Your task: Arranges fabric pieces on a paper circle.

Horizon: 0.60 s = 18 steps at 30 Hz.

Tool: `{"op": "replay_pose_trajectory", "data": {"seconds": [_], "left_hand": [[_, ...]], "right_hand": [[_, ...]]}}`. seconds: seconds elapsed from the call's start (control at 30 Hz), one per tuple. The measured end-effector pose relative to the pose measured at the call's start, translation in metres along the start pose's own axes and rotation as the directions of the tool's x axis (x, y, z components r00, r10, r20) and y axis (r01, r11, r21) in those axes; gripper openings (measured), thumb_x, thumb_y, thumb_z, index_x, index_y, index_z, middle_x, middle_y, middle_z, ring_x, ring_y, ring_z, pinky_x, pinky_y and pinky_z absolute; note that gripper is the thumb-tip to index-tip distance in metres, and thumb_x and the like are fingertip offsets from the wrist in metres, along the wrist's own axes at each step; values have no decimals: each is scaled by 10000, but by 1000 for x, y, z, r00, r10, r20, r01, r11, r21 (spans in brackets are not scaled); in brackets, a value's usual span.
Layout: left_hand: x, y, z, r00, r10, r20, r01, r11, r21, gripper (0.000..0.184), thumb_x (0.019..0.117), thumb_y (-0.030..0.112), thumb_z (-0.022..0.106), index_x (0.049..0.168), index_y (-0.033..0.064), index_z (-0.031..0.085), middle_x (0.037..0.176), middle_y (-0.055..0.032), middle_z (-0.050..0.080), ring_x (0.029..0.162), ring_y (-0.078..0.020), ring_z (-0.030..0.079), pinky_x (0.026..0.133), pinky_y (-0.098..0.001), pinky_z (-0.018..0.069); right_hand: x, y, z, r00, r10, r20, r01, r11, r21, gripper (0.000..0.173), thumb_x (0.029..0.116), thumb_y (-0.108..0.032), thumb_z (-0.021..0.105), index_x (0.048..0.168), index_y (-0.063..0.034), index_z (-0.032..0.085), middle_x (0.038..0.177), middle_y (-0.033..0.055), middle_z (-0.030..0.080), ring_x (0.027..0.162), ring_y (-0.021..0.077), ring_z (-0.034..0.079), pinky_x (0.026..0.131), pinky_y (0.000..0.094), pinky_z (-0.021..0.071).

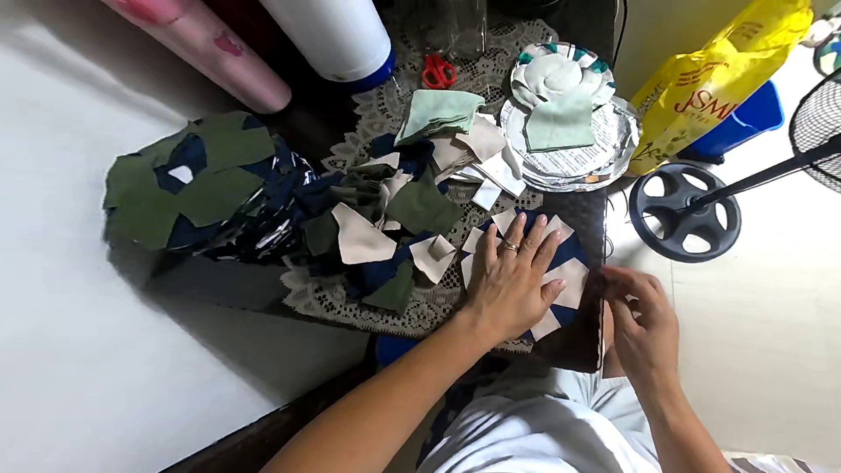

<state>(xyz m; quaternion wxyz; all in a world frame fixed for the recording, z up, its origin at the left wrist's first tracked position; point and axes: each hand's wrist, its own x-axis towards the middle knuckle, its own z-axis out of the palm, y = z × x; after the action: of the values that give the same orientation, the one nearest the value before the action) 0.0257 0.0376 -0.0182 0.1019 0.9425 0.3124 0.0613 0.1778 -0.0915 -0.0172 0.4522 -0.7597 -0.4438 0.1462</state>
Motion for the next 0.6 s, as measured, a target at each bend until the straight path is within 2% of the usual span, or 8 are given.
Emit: {"op": "replay_pose_trajectory", "data": {"seconds": [0.17,0.3,0.43,0.53,0.6], "left_hand": [[0,1,-2,999,-13,29,13,1000,3,655,1071,555,271,1603,192,386,1685,-99,296,1570,-361,205,1192,-708,113],[3,3,-15,995,-34,90,42,995,-94,619,1085,506,315,1601,172,389,1692,-124,267,1578,-369,163,1189,-716,68],[13,-2,-22,997,-43,-71,35,992,-121,525,1078,387,422,1519,116,509,1607,-174,414,1521,-397,316,1176,-708,175],[27,-10,-28,993,-77,-88,66,990,-126,449,1054,267,517,1445,52,565,1465,-198,547,1404,-417,457,1119,-664,298],[33,-15,-30,992,-101,-78,89,985,-146,403,1048,205,534,1408,31,588,1396,-213,585,1347,-432,497,1076,-656,344]], "right_hand": [[10,-2,-3,995,97,40,-100,991,92,314,939,-38,522,1187,-16,713,1144,122,657,892,68,649,744,200,547],[16,-10,-3,991,109,75,-109,994,4,301,959,-50,529,1184,-44,728,1137,137,658,874,100,647,735,236,541],[26,-17,-6,990,107,94,-100,992,-76,299,978,-74,529,1198,-69,732,1119,136,663,882,147,648,752,301,538],[27,-17,-7,990,103,96,-95,992,-82,293,979,-81,535,1202,-75,725,1117,122,660,858,132,642,734,293,532],[25,-17,-8,989,108,98,-101,992,-77,297,977,-77,533,1207,-73,721,1131,123,662,861,126,646,734,280,535]]}}
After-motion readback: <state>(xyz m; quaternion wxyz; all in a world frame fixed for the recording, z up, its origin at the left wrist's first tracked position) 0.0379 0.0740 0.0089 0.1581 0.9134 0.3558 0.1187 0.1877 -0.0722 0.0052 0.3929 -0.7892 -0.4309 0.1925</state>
